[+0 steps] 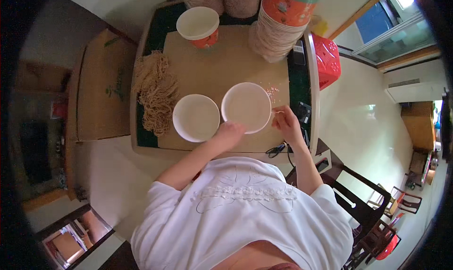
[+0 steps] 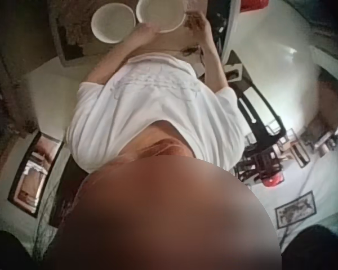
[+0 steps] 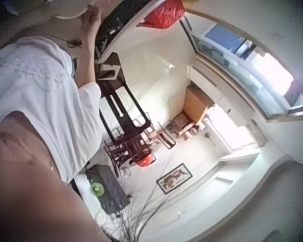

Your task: Placing rubber bands around the rims of paper bowls for packaging.

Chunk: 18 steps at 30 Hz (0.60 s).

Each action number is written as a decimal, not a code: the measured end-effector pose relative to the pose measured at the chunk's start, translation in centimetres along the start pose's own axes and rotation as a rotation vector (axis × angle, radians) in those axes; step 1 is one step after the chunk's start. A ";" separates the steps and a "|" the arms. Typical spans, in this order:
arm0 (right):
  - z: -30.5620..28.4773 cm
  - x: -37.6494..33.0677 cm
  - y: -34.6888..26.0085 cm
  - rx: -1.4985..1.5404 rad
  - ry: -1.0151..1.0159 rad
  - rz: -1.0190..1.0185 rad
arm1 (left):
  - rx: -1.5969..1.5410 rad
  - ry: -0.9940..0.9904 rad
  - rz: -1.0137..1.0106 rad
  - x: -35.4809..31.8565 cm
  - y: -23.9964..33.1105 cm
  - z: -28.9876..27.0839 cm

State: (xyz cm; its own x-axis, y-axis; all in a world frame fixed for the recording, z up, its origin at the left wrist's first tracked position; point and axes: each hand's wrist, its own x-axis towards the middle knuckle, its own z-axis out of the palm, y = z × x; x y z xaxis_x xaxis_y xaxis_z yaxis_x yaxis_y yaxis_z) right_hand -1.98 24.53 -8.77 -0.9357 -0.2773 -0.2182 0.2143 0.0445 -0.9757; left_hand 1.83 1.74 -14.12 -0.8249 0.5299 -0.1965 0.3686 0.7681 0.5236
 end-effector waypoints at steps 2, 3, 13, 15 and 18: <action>0.2 -0.2 -0.2 0.015 -0.031 0.015 | 0.059 -0.056 0.014 -1.7 0.1 -1.7; 0.4 -0.3 -0.3 0.023 -0.065 0.028 | 0.043 -0.035 0.053 -2.4 0.1 -2.3; 2.4 -1.8 -1.4 0.091 -0.400 0.158 | -0.251 0.336 0.099 -0.4 5.4 -4.1; 2.4 -1.8 -1.2 0.110 -0.384 0.195 | -0.355 0.372 0.053 -0.1 5.3 -3.4; 2.0 -1.6 -0.2 -0.005 -0.342 0.170 | -0.647 0.339 -0.069 -0.1 4.9 -2.7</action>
State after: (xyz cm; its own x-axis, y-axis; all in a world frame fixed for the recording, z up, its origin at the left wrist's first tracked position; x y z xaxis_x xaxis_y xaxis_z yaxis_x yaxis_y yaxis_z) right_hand 0.01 23.03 -8.21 -0.7393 -0.5696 -0.3592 0.3563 0.1218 -0.9264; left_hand 2.54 4.53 -9.32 -0.9630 0.2674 -0.0343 0.0708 0.3737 0.9248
